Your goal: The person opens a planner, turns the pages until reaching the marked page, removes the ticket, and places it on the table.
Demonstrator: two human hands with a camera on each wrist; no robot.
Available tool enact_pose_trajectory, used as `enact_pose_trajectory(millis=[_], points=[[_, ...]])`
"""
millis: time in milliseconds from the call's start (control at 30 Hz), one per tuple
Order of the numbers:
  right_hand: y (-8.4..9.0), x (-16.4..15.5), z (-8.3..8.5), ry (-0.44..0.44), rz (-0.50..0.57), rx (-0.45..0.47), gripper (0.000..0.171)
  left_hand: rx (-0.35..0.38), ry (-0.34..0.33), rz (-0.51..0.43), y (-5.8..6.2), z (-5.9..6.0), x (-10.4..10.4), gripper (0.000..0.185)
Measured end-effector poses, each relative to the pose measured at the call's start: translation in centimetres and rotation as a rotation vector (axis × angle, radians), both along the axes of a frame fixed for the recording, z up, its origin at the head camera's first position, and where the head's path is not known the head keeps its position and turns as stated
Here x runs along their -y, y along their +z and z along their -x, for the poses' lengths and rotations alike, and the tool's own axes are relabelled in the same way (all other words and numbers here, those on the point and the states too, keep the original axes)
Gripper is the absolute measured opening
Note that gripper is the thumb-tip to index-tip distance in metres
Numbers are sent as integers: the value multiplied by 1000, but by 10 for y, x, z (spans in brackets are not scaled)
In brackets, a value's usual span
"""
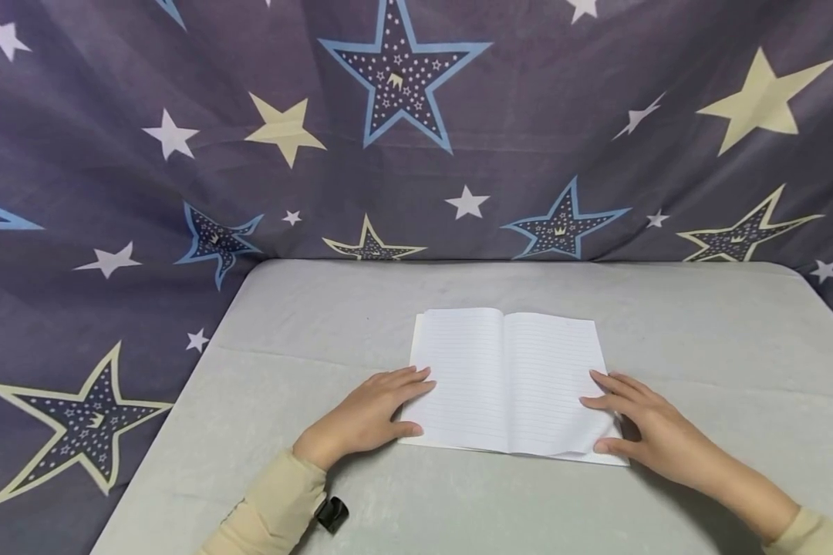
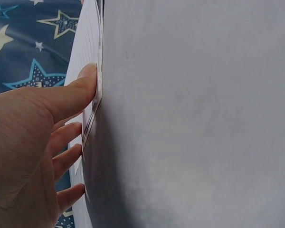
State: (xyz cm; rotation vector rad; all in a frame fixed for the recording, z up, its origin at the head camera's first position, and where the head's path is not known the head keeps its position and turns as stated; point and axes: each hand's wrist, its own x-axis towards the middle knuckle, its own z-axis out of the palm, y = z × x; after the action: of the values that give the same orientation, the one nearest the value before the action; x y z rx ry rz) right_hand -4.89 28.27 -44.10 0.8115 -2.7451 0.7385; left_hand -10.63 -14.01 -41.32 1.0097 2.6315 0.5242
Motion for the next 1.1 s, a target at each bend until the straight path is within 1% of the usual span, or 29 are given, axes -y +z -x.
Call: enact_pose_trajectory(millis=[133, 200, 300, 433, 500, 567, 600, 667, 800, 900, 1000, 1100], points=[[9, 9, -2, -58, -34, 23, 54, -2, -4, 2, 0, 0, 0, 66], [13, 13, -3, -78, -29, 22, 56, -2, -6, 1, 0, 0, 0, 66], [18, 19, -3, -121, 2, 2, 70, -4, -7, -3, 0, 0, 0, 66], [30, 29, -3, -202, 83, 53, 93, -7, -7, -6, 0, 0, 0, 66], [38, 37, -4, -234, 121, 104, 96, -6, -5, -5, 0, -1, 0, 66], [45, 45, -5, -243, 138, 134, 94, -6, -4, -6, 0, -1, 0, 66], [46, 50, -6, -235, 138, 138, 91, -6, -4, -7, 0, -1, 0, 66], [48, 60, -8, -199, 116, 118, 86, -4, -3, -10, 0, -1, 0, 66], [44, 78, -13, -91, 48, 14, 82, -4, -2, -12, -1, -2, 1, 66], [42, 90, -17, -16, 18, -32, 79, -4, -1, -17, -1, -2, 3, 66], [40, 99, -19, 43, -15, -36, 74, -11, 7, -30, -2, -1, 6, 67], [38, 105, -22, 113, -56, -19, 68, -21, 31, -33, -3, -1, 12, 68]])
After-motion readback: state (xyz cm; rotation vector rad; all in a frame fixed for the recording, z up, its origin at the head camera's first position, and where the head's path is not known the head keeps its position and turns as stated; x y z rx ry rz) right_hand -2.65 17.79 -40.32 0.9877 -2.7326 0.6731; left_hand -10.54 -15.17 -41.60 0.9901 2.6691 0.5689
